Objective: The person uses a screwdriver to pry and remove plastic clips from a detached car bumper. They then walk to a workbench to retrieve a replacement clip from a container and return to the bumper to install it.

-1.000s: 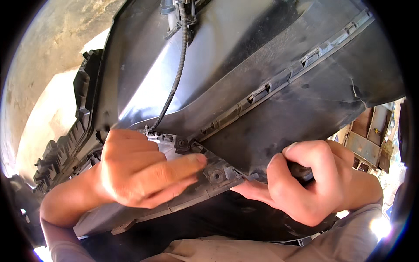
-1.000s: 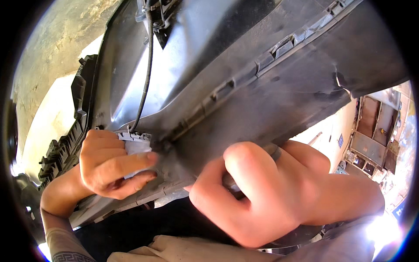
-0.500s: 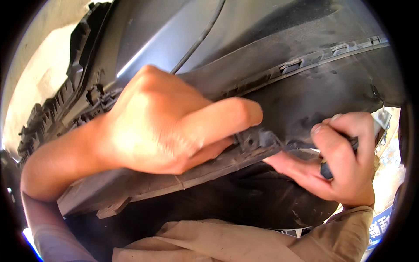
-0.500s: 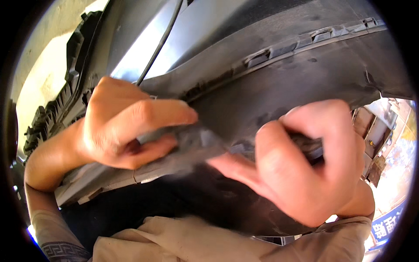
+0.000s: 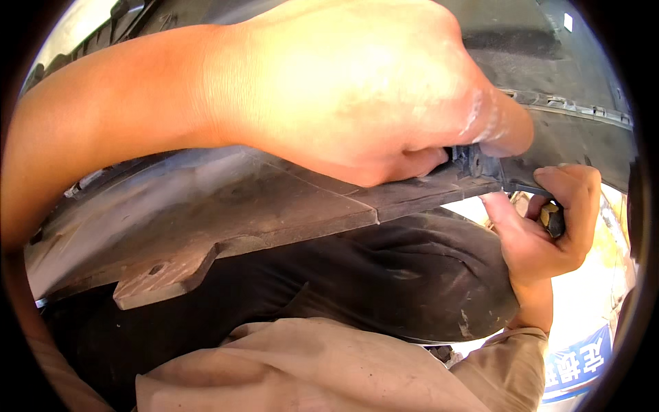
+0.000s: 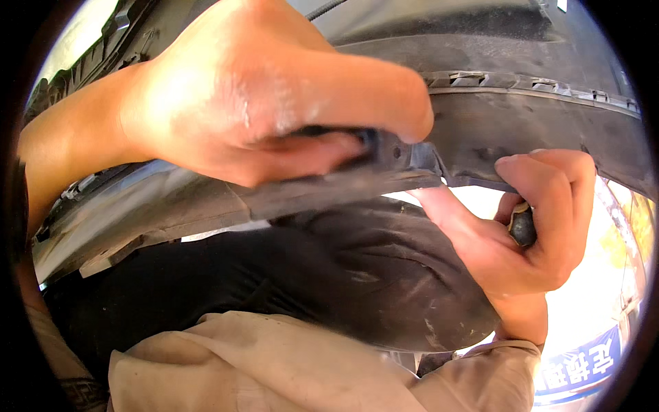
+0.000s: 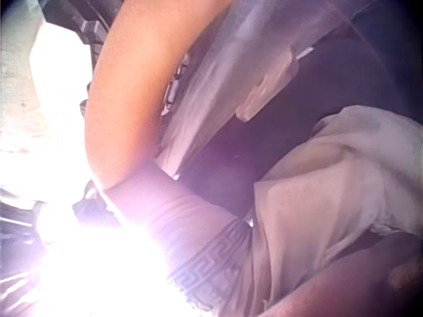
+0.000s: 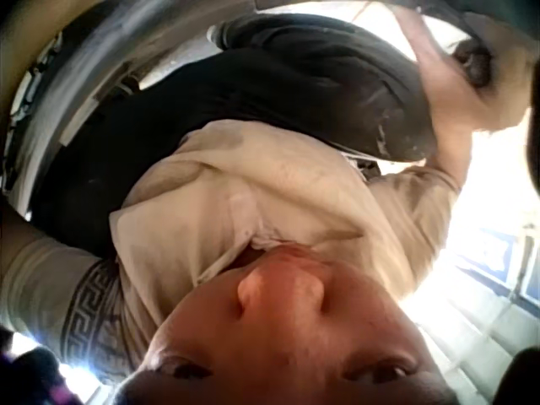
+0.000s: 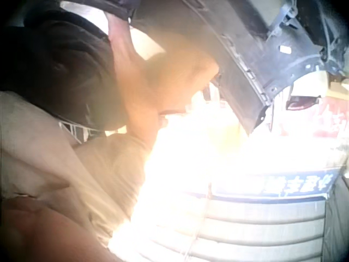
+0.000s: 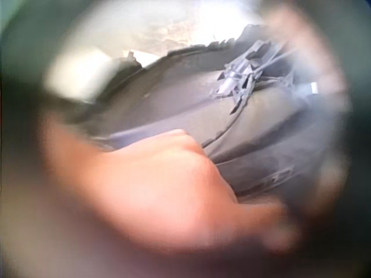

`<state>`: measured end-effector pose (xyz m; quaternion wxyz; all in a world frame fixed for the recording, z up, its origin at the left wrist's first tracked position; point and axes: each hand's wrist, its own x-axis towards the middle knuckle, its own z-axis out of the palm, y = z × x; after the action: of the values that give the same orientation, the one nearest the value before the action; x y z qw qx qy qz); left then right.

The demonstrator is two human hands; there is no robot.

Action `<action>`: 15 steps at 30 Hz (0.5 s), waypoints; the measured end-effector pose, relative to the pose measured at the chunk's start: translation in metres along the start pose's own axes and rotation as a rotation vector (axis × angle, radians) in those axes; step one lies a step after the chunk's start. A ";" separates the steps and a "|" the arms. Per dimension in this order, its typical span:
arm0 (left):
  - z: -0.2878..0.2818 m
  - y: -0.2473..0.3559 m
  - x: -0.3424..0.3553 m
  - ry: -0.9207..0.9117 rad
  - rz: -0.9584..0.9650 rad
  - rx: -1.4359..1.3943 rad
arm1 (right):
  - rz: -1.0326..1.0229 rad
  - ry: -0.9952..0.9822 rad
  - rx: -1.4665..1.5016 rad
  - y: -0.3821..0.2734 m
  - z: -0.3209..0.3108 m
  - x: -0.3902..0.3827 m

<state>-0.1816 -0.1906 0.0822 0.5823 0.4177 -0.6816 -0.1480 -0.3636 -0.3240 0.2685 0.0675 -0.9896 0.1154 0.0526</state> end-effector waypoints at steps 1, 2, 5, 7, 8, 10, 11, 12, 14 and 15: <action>0.000 -0.001 0.001 0.001 0.017 0.008 | 0.010 0.001 -0.007 -0.002 0.000 0.000; -0.001 -0.002 0.003 0.000 0.035 0.022 | 0.012 -0.002 -0.014 -0.003 0.000 0.000; 0.000 -0.006 0.013 -0.005 0.087 0.083 | -0.040 0.002 -0.036 0.009 -0.001 0.002; -0.003 -0.004 0.017 -0.019 0.123 0.105 | -0.076 -0.003 -0.045 0.008 -0.004 0.002; -0.005 -0.004 0.018 -0.027 0.144 0.123 | -0.071 -0.008 -0.047 0.009 -0.006 0.002; -0.007 -0.012 0.024 -0.078 0.191 0.123 | -0.097 -0.037 -0.076 0.012 -0.008 0.003; -0.006 -0.013 0.028 -0.084 0.214 0.138 | -0.113 -0.044 -0.082 0.015 -0.009 0.002; -0.005 -0.015 0.033 -0.088 0.237 0.153 | -0.090 -0.040 -0.049 0.019 -0.009 -0.001; -0.007 -0.012 0.034 -0.072 0.259 0.196 | -0.132 -0.027 -0.019 0.024 -0.009 0.001; -0.006 -0.011 0.036 -0.060 0.267 0.206 | -0.149 -0.022 -0.006 0.027 -0.010 0.002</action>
<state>-0.1706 -0.2220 0.1009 0.5305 0.3764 -0.7595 -0.0113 -0.3674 -0.3516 0.2753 0.0695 -0.9950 0.0406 0.0586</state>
